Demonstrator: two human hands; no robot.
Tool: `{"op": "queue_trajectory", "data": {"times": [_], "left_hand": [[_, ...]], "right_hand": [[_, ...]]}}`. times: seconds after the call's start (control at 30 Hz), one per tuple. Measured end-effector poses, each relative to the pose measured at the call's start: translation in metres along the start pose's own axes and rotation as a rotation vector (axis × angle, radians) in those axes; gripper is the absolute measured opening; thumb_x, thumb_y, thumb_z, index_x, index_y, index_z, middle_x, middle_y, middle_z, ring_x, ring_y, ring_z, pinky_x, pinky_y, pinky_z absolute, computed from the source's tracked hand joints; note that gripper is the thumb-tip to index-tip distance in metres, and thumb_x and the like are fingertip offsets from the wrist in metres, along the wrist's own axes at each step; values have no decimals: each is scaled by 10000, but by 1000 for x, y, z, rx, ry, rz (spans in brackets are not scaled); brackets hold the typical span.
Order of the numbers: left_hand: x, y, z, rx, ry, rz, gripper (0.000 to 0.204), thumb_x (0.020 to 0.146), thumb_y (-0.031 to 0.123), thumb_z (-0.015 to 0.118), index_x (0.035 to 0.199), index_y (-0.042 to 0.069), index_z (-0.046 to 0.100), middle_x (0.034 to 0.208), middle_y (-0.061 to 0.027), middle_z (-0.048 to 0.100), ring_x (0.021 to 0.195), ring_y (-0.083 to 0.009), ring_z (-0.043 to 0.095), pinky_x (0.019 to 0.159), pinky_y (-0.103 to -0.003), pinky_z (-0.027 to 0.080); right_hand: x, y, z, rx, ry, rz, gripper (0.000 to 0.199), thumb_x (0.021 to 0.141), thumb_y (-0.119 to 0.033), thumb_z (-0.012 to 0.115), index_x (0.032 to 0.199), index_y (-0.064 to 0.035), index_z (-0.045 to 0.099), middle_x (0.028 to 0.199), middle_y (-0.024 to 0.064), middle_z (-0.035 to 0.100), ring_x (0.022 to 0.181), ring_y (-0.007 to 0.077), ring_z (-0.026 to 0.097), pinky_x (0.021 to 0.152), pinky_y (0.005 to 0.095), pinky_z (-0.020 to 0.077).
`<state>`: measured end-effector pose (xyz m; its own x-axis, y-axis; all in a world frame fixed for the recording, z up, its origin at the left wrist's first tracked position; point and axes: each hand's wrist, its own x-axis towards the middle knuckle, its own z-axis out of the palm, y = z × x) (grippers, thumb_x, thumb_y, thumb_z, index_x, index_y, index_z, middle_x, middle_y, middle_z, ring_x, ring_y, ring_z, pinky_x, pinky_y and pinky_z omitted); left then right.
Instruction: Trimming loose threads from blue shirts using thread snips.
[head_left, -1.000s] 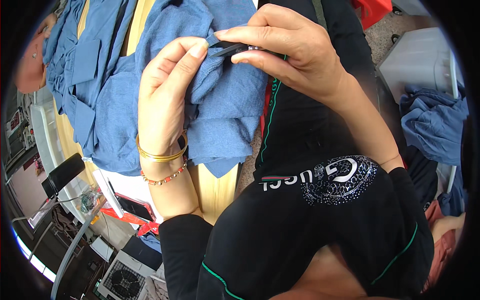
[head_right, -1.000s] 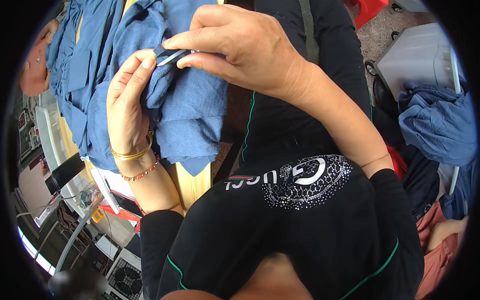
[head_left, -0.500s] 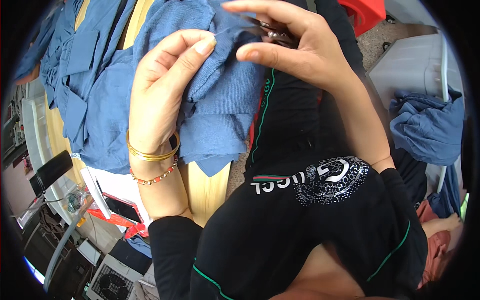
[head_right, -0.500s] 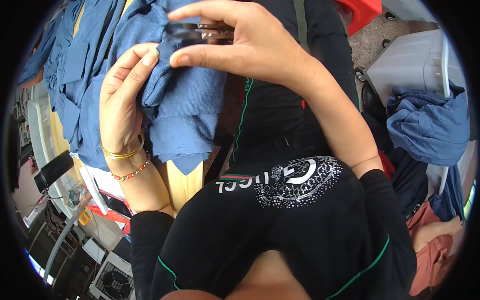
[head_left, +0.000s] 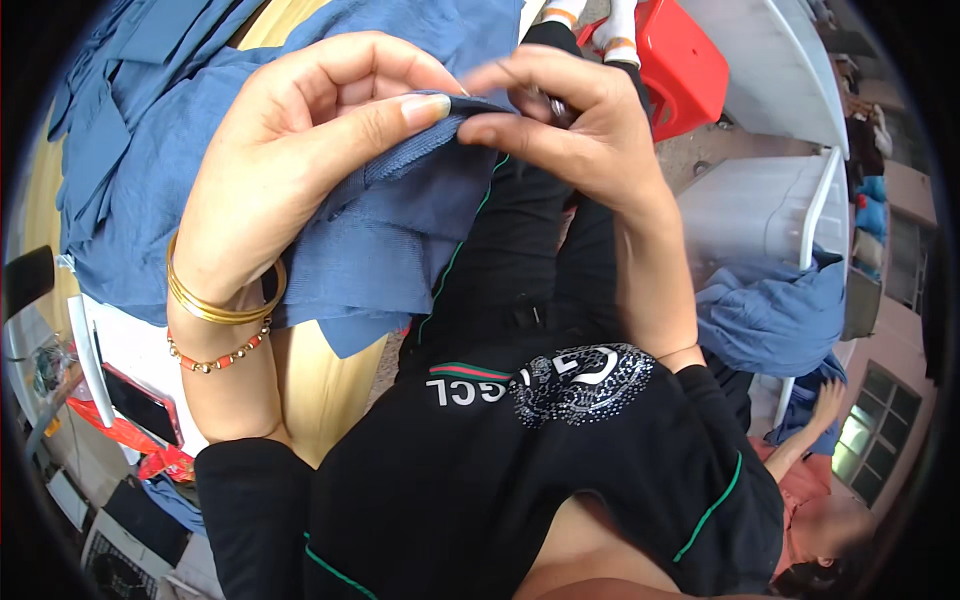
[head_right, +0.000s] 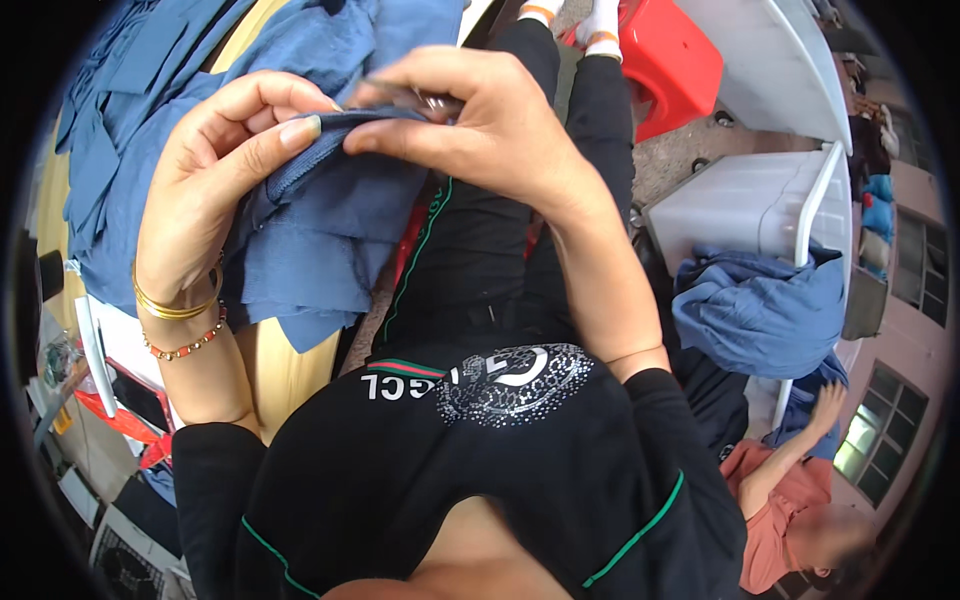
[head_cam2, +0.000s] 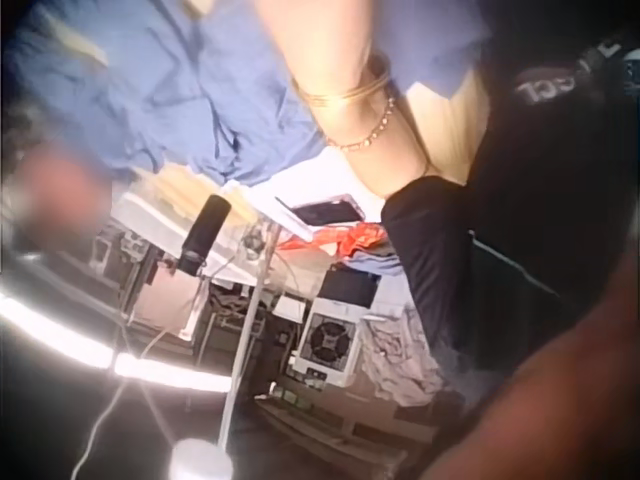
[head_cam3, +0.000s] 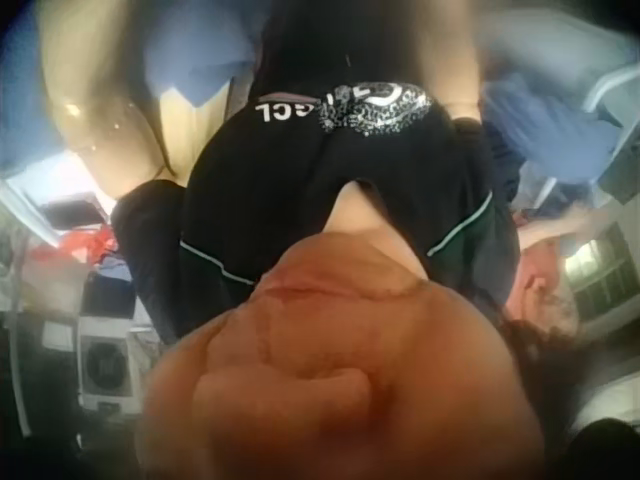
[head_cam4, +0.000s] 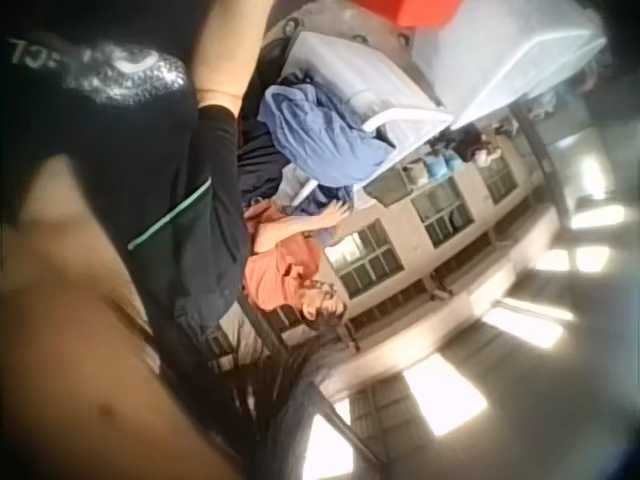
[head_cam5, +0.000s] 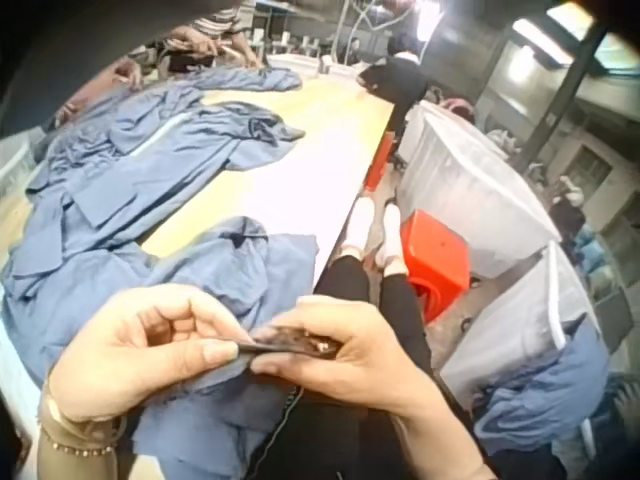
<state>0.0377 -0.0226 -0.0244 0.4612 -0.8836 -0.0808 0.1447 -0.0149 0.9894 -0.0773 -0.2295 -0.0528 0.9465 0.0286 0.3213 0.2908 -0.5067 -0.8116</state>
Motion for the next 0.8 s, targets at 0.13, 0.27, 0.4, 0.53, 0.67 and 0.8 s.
{"op": "queue_trajectory", "data": {"times": [0.13, 0.27, 0.4, 0.53, 0.67, 0.8], "left_hand": [[-4, 3, -4, 2, -29, 44, 195, 949, 16, 644, 1140, -25, 648, 1006, -7, 669, 939, -40, 608, 850, -178, 475], [-14, 11, 2, 154, 28, -25, 203, 920, -28, 644, 1122, -27, 660, 945, 8, 660, 850, -17, 595, 765, -155, 467], [-18, 20, -3, 271, 44, -66, 167, 913, -18, 662, 1078, -31, 689, 901, 29, 654, 826, -6, 571, 719, -148, 426], [-14, 17, -13, 85, 86, -38, 142, 920, 4, 666, 1054, -32, 698, 919, 21, 669, 838, -22, 581, 758, -173, 448], [-11, 15, -22, 70, 43, -55, 134, 936, 43, 654, 1040, -28, 701, 926, 10, 681, 852, -37, 594, 790, -188, 460], [-9, 9, -25, 67, 38, -54, 137, 934, 47, 654, 1044, -21, 701, 922, 12, 679, 845, -32, 585, 778, -182, 449]], "right_hand": [[-4, -7, -14, 318, 43, 219, 130, 821, 48, 739, 944, 34, 701, 779, 0, 556, 700, 74, 452, 641, 235, 332], [1, -21, -29, 438, 30, 107, 65, 903, -61, 714, 877, -5, 696, 748, -50, 585, 666, 11, 480, 591, 206, 328], [3, -18, -34, 534, 125, 63, 67, 908, -57, 704, 887, 5, 690, 791, -15, 630, 723, 41, 545, 670, 207, 398], [8, -21, -22, 93, 225, 249, 146, 912, -91, 724, 1002, 11, 670, 888, 7, 619, 792, 42, 519, 677, 202, 371], [8, -21, -12, -101, 188, -40, 335, 844, -101, 805, 1156, -31, 703, 865, 2, 612, 784, 77, 571, 689, 215, 455], [6, -29, -2, -281, 123, -247, 387, 775, -104, 839, 1149, -75, 745, 846, 61, 619, 704, 142, 593, 603, 282, 476]]}}
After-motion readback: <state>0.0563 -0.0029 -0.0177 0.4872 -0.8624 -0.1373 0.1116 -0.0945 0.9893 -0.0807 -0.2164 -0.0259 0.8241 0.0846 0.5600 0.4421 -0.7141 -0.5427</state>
